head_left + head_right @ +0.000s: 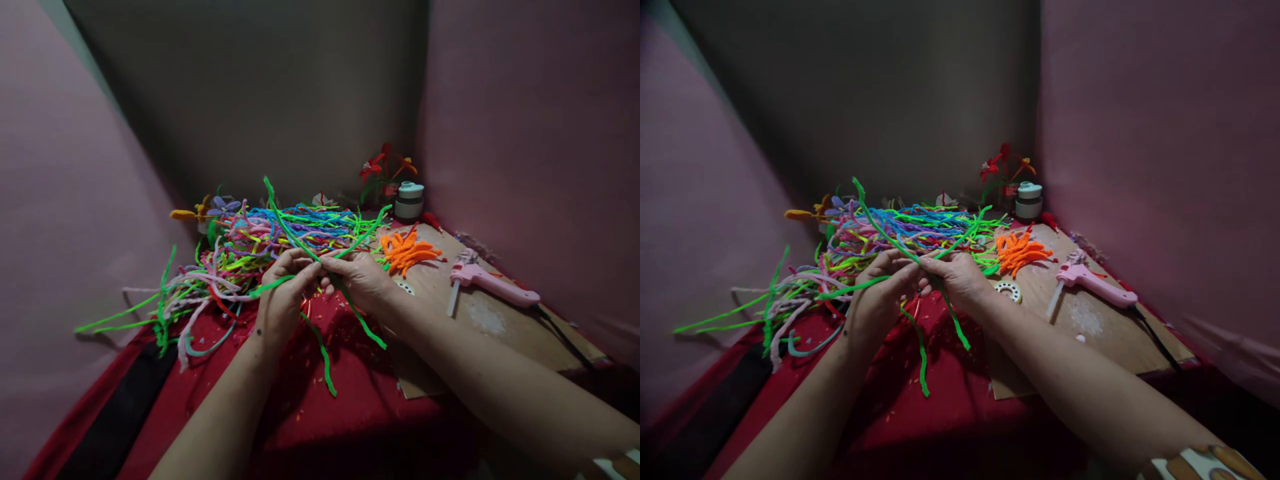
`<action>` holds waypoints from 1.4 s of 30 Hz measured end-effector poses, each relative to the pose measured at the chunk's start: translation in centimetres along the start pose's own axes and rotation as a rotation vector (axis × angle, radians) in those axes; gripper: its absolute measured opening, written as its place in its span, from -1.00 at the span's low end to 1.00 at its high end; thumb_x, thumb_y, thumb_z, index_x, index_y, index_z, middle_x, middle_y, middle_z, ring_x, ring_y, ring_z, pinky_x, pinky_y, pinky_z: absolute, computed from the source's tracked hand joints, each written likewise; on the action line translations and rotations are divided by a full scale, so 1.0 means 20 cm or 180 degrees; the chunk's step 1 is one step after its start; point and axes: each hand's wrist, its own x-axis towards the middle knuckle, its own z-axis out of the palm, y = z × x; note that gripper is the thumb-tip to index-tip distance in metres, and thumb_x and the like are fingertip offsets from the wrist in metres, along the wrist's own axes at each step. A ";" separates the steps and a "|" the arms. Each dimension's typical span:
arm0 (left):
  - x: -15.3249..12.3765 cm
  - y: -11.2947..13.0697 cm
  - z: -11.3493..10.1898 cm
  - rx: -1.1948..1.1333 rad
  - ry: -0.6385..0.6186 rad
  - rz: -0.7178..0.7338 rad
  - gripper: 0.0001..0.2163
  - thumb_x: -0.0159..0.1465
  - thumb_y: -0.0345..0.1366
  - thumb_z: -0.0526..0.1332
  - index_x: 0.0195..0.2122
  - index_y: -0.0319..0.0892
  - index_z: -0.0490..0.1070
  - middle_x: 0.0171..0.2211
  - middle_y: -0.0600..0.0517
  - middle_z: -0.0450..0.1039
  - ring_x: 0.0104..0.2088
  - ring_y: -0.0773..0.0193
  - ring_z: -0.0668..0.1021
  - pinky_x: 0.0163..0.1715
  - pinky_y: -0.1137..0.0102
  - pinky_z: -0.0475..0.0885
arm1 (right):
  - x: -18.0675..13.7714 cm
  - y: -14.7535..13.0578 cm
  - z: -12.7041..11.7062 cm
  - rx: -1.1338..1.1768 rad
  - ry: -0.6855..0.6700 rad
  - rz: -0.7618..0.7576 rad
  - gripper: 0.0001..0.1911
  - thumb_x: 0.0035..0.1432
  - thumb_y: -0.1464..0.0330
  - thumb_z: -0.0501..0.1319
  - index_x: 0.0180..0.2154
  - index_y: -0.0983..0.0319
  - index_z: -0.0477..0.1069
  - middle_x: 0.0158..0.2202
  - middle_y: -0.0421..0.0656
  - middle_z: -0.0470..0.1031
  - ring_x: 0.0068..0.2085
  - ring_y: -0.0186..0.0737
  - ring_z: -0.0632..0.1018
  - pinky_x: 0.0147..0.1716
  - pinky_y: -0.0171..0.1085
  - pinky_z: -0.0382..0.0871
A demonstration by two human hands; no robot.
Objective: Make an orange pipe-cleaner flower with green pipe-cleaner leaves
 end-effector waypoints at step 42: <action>0.00 0.03 -0.05 -0.0528 -0.0060 -0.0371 -0.86 -0.03 -0.38 0.33 -0.54 -0.24 0.35 -0.63 0.12 0.37 -0.64 0.48 0.35 -0.65 0.55 0.22 | -0.03 0.02 0.03 0.0052 0.0220 0.0000 -0.78 -0.23 0.33 0.37 -0.60 0.32 0.39 -0.66 -0.22 0.46 -0.72 -0.48 0.34 -0.76 -0.46 0.10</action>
